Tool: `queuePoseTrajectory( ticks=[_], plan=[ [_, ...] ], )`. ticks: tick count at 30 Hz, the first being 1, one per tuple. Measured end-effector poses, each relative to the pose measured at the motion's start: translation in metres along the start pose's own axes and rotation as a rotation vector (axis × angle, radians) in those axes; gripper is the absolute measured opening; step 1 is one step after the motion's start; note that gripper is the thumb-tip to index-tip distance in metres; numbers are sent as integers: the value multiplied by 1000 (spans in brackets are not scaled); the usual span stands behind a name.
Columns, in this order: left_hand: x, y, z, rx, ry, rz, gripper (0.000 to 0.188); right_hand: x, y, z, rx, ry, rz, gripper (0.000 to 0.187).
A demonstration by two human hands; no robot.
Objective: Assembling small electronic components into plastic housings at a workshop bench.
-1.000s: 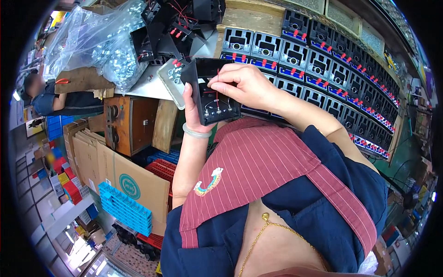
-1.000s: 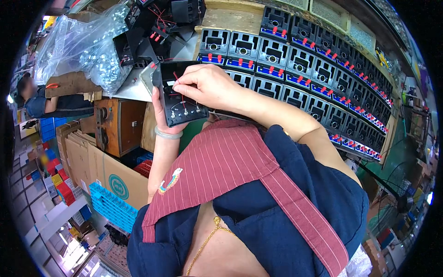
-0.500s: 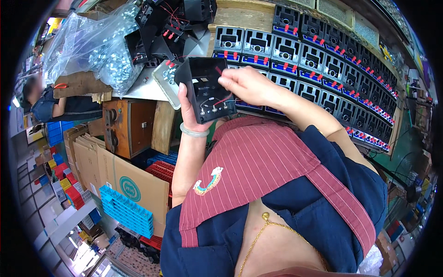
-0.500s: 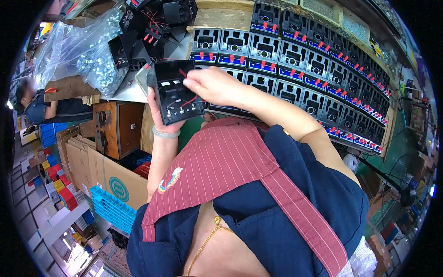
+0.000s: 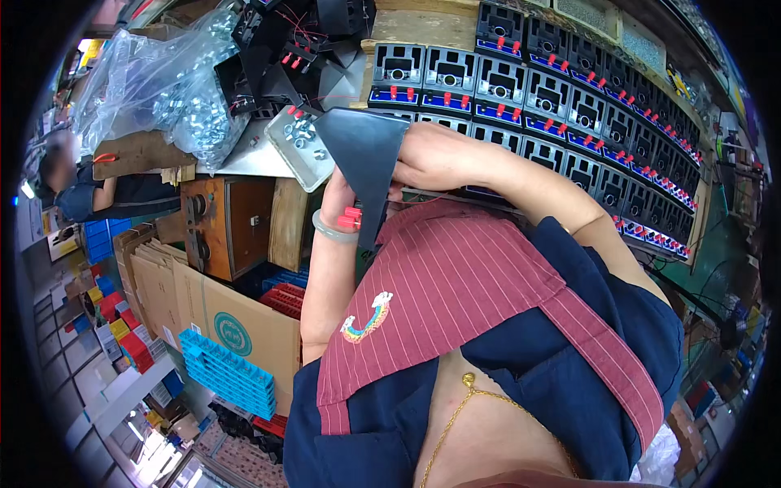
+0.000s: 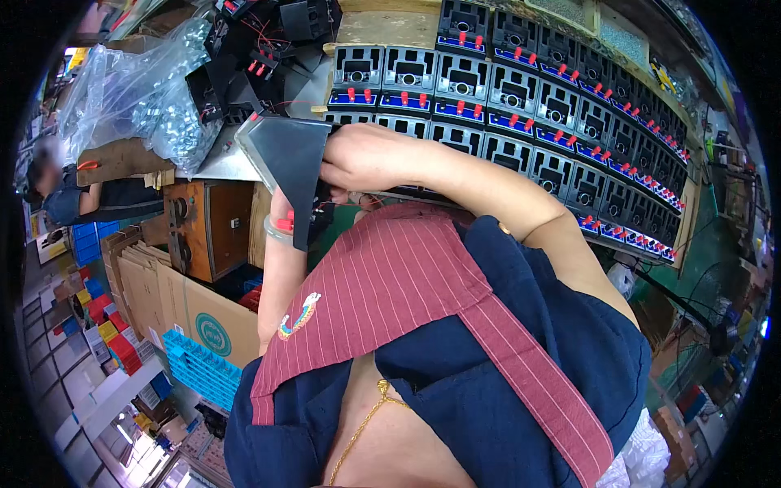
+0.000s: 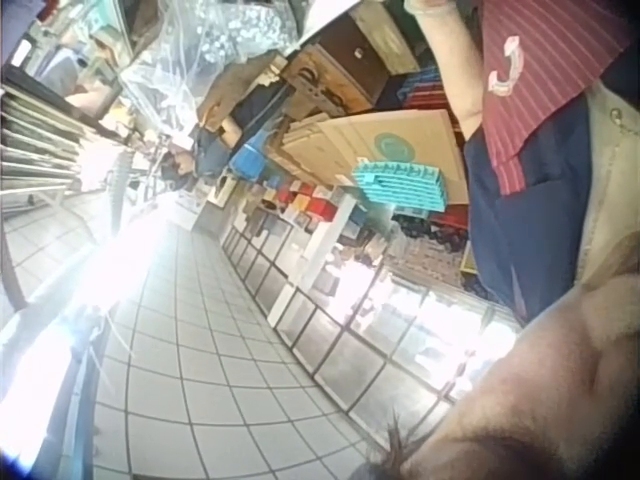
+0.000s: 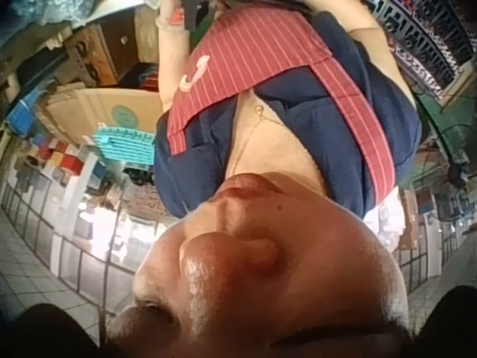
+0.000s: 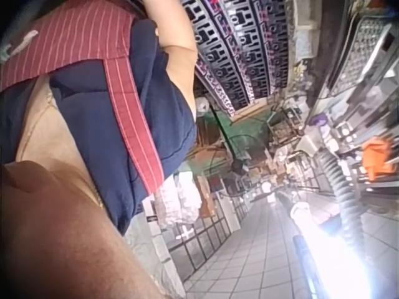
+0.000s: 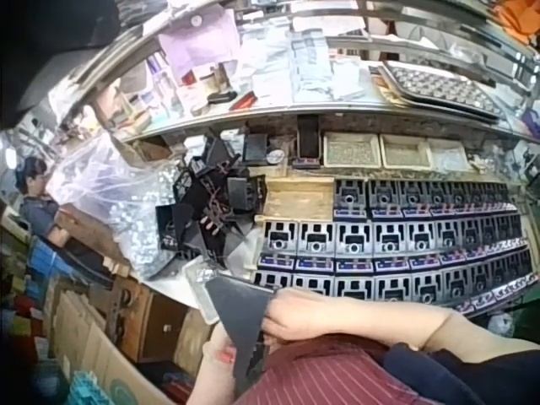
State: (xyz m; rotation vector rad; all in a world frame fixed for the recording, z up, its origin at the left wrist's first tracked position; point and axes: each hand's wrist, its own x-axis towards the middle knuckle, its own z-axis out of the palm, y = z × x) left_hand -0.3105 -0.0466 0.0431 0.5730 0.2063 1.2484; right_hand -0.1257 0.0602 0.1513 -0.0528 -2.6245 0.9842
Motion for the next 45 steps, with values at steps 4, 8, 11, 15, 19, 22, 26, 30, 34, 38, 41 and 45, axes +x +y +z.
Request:
queuePoseTrajectory(
  ticks=[4, 8, 11, 15, 19, 22, 26, 30, 34, 38, 41, 45],
  plan=[
    [18, -6, 55, 271, 591, 381, 59, 0, 31, 27, 370, 429, 31, 23],
    [19, -10, 57, 221, 573, 585, 51, -1, 81, 39, 772, 487, 386, 22],
    [13, -2, 41, 171, 590, 579, 37, 0, 63, 34, 414, 551, 240, 21],
    [9, -11, 30, 320, 752, 550, 31, 31, 10, 38, -277, 315, 1, 19],
    [-32, -9, -15, 257, 718, 628, 32, 63, -2, 63, -139, 61, -166, 12],
    [-63, 20, -10, 236, 935, 716, 28, 97, 12, 82, 422, 21, -64, 12],
    [-135, 53, -40, 138, 1044, 789, 24, 166, 107, 146, -332, 21, 21, 13],
    [-151, 66, -40, 105, 1041, 779, 29, 196, 156, 178, -678, -284, 16, 17],
    [-147, 64, -49, 107, 1058, 699, 32, 188, 118, 147, -321, -201, 170, 17],
    [-107, 56, -46, 202, 937, 633, 27, 149, 56, 109, 214, 112, -102, 16],
    [-71, 51, -34, 249, 966, 613, 38, 129, 42, 90, -65, 167, -188, 14],
    [-45, 41, -30, 350, 1008, 605, 53, 104, 47, 75, -189, 9, -61, 14]
  ],
)
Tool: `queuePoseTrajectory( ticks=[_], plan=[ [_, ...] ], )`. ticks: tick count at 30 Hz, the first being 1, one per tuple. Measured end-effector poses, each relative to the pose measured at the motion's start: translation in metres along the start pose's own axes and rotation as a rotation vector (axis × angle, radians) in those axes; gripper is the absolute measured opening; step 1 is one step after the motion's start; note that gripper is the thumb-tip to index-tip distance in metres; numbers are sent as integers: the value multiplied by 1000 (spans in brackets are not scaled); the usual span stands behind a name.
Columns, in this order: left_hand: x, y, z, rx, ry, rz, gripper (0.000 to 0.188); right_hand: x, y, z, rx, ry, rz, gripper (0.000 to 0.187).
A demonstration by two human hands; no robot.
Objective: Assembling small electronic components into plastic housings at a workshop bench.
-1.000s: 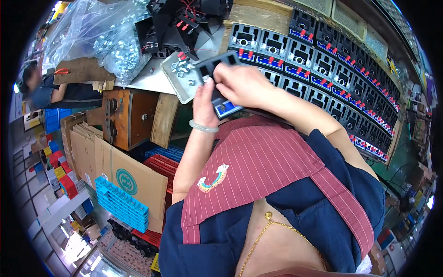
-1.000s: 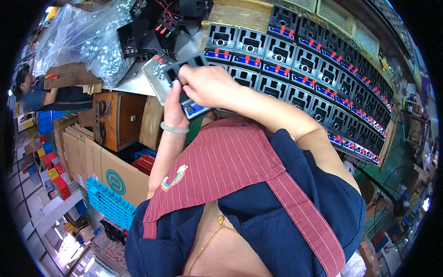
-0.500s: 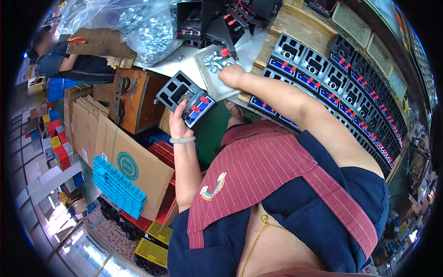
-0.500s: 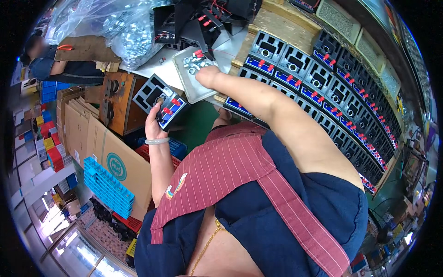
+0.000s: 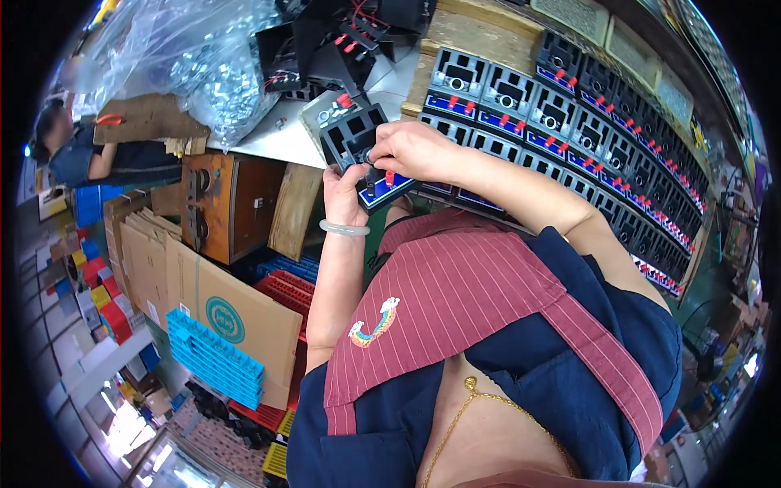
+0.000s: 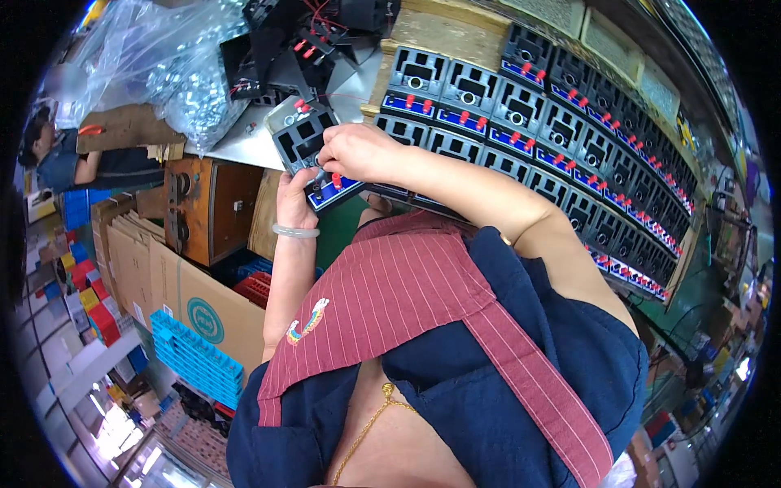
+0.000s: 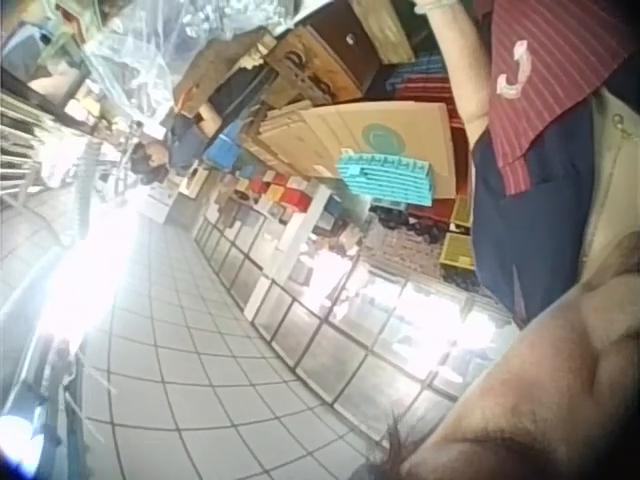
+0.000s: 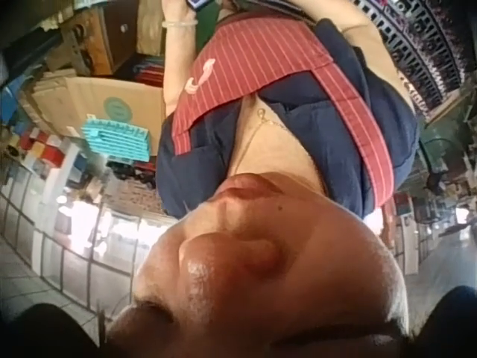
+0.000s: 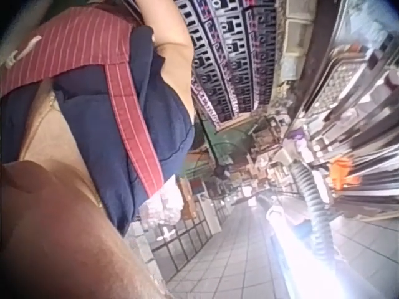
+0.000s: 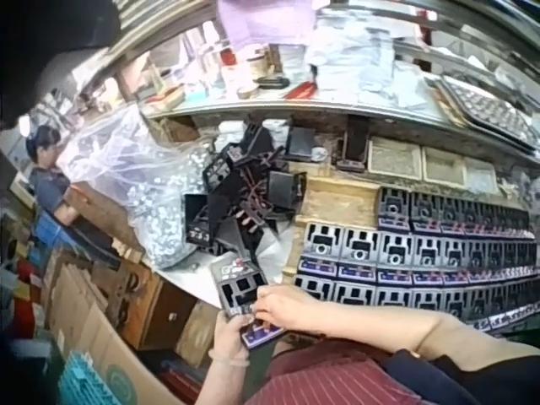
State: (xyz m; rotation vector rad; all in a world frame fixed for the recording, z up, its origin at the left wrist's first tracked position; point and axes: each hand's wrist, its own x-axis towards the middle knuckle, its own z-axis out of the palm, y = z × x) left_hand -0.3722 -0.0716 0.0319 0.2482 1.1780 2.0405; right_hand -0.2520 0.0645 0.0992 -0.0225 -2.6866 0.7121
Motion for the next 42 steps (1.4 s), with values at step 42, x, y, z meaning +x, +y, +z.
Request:
queuePoseTrajectory(
  ticks=[42],
  plan=[
    [-40, 0, 93, 245, -116, 280, 69, -51, -4, -59, -214, 250, -104, 7]
  ],
)
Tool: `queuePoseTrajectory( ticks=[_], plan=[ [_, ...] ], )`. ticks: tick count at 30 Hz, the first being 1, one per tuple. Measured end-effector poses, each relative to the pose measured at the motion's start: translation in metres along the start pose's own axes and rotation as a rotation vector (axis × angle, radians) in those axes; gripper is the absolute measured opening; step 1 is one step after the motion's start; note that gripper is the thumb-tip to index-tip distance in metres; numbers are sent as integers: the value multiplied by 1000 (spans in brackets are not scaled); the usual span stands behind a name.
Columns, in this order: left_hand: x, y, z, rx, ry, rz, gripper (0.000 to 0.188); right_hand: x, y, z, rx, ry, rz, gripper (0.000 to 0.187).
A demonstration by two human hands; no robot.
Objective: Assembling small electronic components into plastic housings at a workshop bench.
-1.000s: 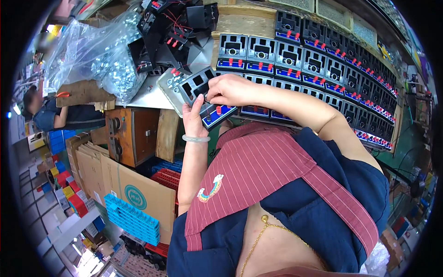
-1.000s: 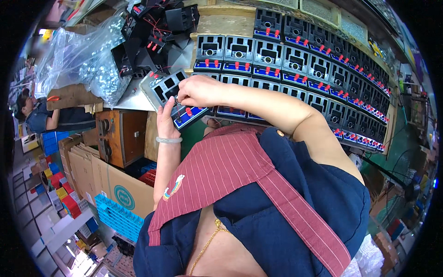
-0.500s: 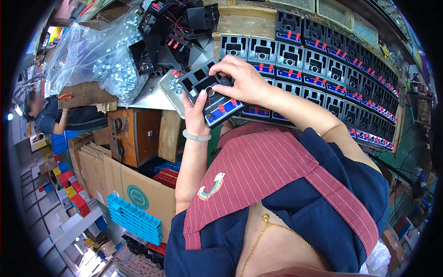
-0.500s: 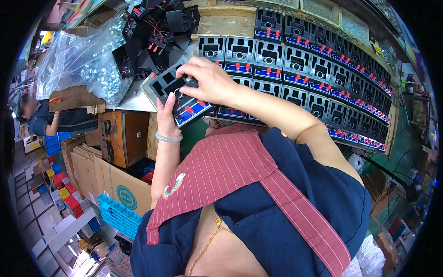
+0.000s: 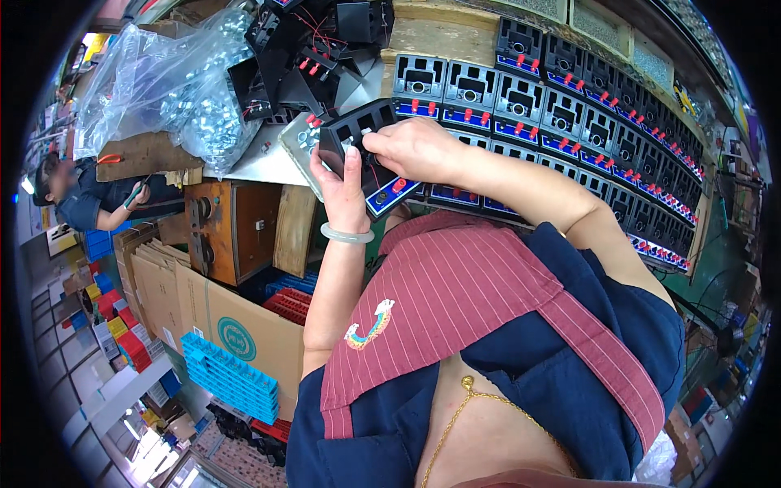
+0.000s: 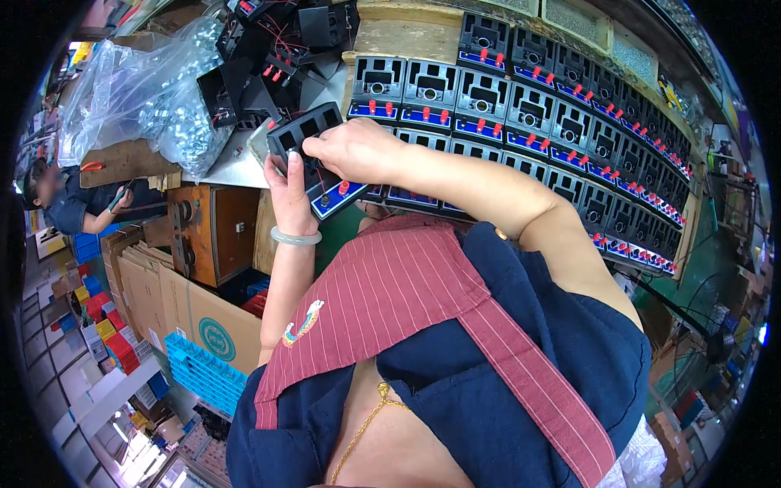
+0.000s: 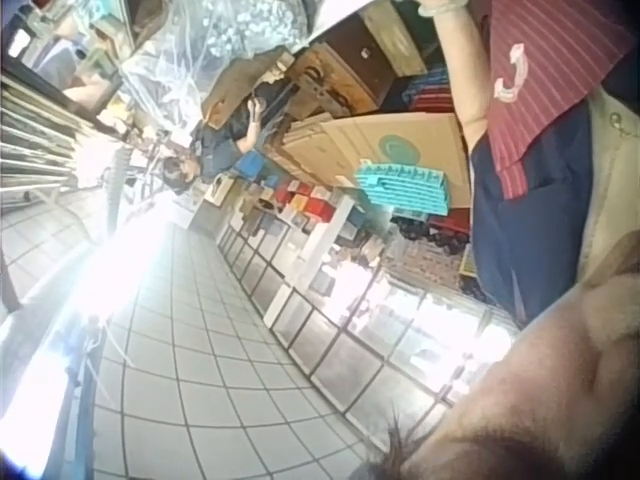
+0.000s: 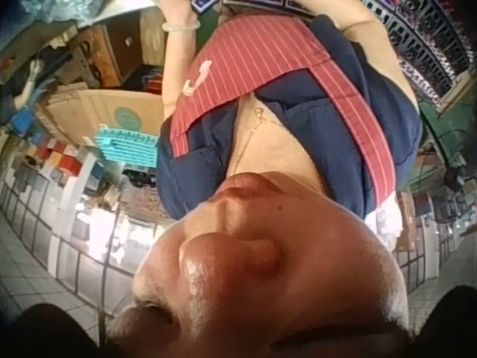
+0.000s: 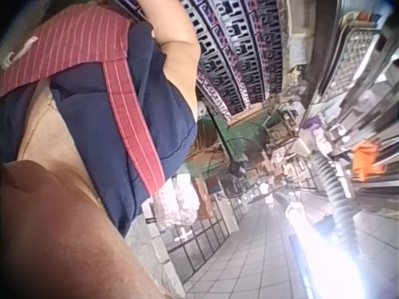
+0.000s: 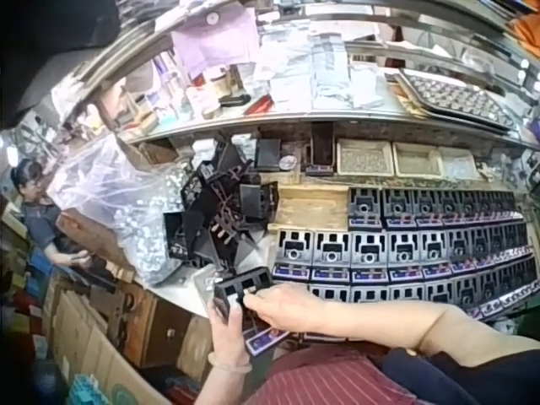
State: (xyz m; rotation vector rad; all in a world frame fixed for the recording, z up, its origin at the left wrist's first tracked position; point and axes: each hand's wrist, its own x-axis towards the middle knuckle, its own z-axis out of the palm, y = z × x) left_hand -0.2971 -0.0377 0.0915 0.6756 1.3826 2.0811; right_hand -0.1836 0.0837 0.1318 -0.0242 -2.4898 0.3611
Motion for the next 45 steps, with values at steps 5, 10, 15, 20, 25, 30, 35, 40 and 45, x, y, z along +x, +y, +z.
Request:
queuePoseTrajectory(
  ticks=[5, 10, 15, 20, 25, 30, 35, 40, 45],
  plan=[
    [-2, 2, 2, 99, -11, 37, 70, -4, 9, 3, -40, -40, -162, 8],
    [-7, -10, 2, -15, -28, -105, 71, -12, 3, 1, 18, -15, -84, 9],
    [-13, 2, 12, -155, -87, -64, 90, -20, -1, -27, 254, 233, 164, 39],
    [-8, 9, 13, -85, -309, -162, 97, -18, 9, -30, 331, 92, 357, 78],
    [2, 3, 13, 116, -157, -2, 91, -4, 35, -12, 278, 250, 365, 80],
    [13, 6, -37, 47, -106, -190, 65, 16, 206, -46, -80, 478, 775, 77],
    [13, 6, -79, -67, -91, -374, 39, 53, 250, -58, -780, 358, 754, 45],
    [26, 9, -80, -37, -150, -412, 36, 140, 252, 41, 169, 191, 904, 46],
    [32, 17, -88, 27, -165, -331, 34, 153, 197, 41, 72, 371, 685, 32]
  ],
)
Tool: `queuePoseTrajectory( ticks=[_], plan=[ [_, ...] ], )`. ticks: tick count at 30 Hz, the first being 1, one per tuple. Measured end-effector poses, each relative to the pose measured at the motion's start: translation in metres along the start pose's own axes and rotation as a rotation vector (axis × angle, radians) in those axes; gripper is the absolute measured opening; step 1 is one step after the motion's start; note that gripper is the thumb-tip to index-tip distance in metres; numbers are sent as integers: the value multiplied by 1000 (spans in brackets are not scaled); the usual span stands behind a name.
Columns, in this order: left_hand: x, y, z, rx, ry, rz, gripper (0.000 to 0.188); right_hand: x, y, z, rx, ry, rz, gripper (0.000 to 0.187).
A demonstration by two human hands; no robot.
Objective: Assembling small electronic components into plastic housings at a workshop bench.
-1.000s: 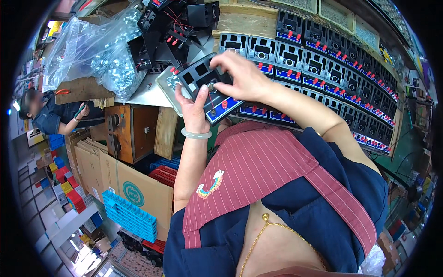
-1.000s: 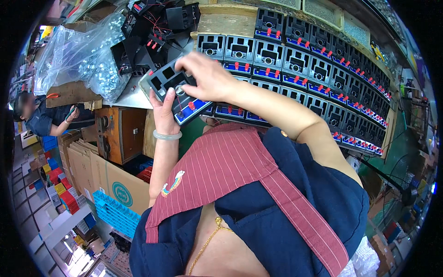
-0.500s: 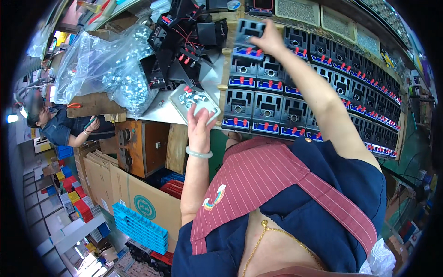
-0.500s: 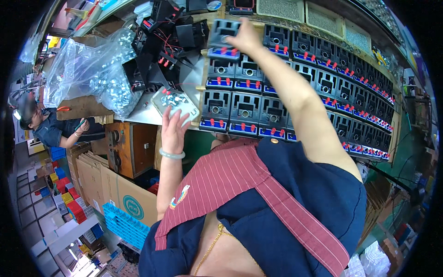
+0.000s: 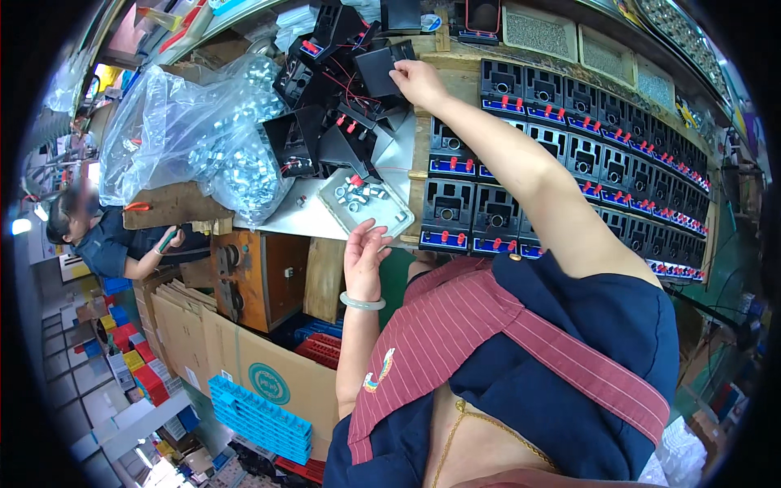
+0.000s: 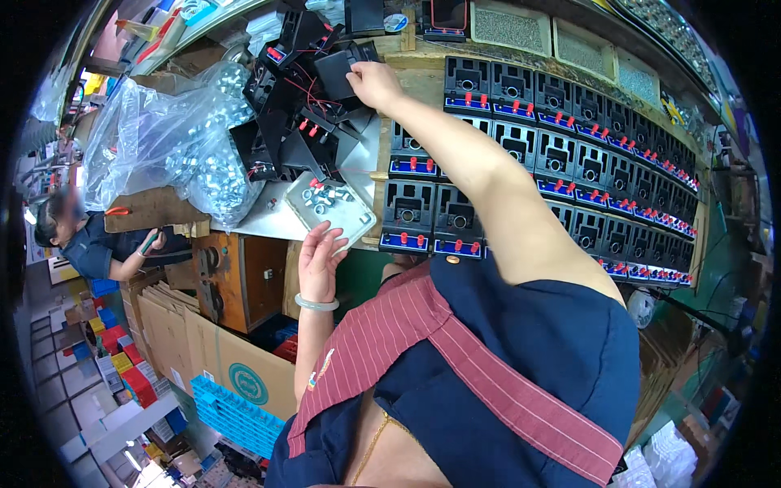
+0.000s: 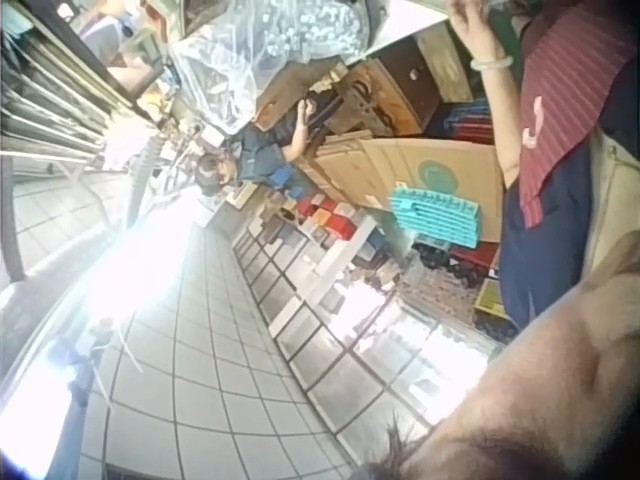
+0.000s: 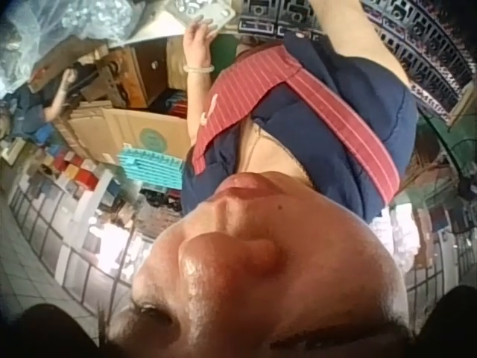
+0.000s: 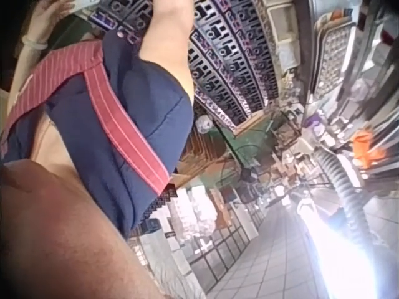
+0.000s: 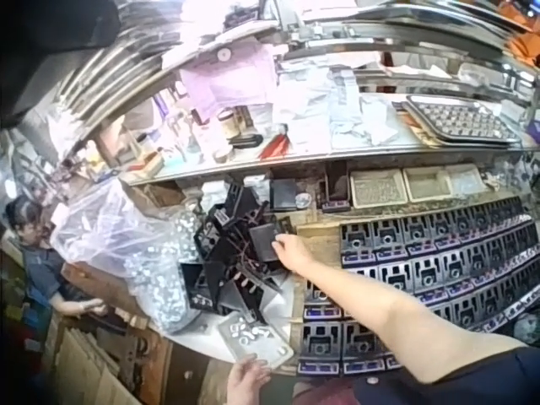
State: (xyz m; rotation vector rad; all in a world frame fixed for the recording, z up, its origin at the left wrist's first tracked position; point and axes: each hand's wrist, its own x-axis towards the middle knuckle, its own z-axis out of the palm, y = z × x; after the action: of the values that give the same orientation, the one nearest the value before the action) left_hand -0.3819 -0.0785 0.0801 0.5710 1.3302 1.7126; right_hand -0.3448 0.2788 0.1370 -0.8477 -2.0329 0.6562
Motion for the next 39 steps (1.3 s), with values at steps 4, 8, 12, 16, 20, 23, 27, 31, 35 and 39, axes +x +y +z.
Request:
queuePoseTrajectory(
  ticks=[4, 8, 12, 16, 20, 23, 27, 31, 35, 39],
  plan=[
    [8, -17, 13, 367, 13, 417, 68, -89, -65, -50, 730, -222, -1, 18],
    [-2, 1, 49, 60, -291, 495, 84, -169, -98, -89, 1150, -840, 450, 12],
    [-13, 16, 73, -316, -334, 342, 67, -194, -93, -117, 999, -699, 108, 22],
    [-17, -4, 83, -486, -283, 180, 71, -223, -100, -137, 405, -580, -448, 14],
    [-30, -23, 89, -608, -271, 86, 65, -245, -89, -146, 242, -767, -753, 31],
    [-38, -32, 91, -665, -275, -20, 63, -254, -78, -149, 165, -584, -928, 27],
    [-47, -33, 101, -671, -294, -74, 58, -271, -73, -145, 220, -572, -969, 9],
    [-52, -37, 97, -597, -304, 45, 58, -279, -72, -149, 452, -512, -399, 13],
    [-48, -35, 86, -442, -214, 115, 69, -276, -78, -159, 94, -808, -308, 26],
    [-57, -36, 87, -523, -452, 65, 64, -275, -86, -159, 95, -838, -316, 18]
  ],
)
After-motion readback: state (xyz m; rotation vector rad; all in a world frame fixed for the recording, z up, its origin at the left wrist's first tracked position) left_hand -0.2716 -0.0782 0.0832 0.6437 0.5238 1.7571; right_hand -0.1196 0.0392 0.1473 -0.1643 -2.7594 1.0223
